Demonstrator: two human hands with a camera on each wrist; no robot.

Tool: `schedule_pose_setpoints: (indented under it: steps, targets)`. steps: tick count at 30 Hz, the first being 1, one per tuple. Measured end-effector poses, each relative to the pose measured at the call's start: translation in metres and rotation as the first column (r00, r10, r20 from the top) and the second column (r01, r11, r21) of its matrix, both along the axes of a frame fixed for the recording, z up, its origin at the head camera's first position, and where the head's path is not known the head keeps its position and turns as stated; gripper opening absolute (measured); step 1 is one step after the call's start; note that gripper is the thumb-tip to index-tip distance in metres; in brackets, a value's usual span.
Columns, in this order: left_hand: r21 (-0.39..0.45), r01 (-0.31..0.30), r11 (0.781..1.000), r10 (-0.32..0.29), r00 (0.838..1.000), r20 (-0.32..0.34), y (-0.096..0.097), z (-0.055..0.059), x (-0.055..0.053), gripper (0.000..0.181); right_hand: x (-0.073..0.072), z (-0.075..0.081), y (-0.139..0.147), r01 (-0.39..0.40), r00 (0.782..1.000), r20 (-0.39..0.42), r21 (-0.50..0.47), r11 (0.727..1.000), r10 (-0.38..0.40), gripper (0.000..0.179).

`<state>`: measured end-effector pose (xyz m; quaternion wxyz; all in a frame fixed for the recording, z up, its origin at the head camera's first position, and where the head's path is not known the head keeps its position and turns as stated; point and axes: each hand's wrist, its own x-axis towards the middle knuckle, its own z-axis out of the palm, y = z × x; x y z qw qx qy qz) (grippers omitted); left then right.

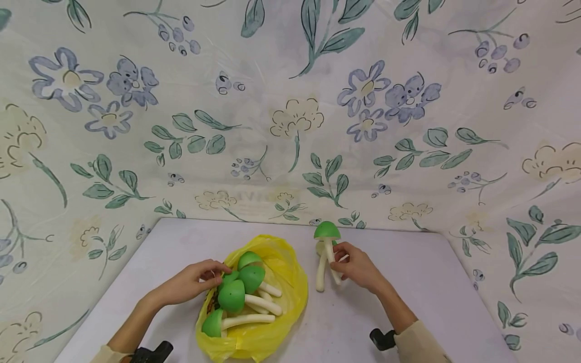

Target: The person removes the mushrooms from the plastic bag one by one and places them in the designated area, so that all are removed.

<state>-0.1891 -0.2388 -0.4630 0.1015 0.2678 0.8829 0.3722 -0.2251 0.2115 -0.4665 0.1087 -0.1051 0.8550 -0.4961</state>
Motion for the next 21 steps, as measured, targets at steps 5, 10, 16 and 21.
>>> schedule_pose_setpoints:
  steps: [5,10,16,21]
  targets:
    - [-0.008,-0.003,1.0,0.003,1.0,-0.003,0.0,0.0,0.0,0.025,0.001,-0.002,0.008,0.035,0.999,-0.003,-0.011,0.999,-0.035,0.042]
    - [-0.011,-0.006,1.0,0.006,1.0,-0.001,0.0,0.0,-0.001,0.024,0.001,-0.005,0.013,0.093,0.996,0.001,-0.01,0.996,-0.093,0.047]
    - [-0.008,-0.004,1.0,0.004,1.0,0.004,0.0,-0.001,0.0,0.025,0.002,-0.008,0.02,0.128,0.992,0.006,-0.011,0.992,-0.128,0.049]
    - [-0.008,-0.006,1.0,0.006,1.0,0.009,0.0,0.001,0.0,0.025,0.002,-0.01,0.023,0.142,0.99,0.01,-0.027,0.99,-0.141,0.049]
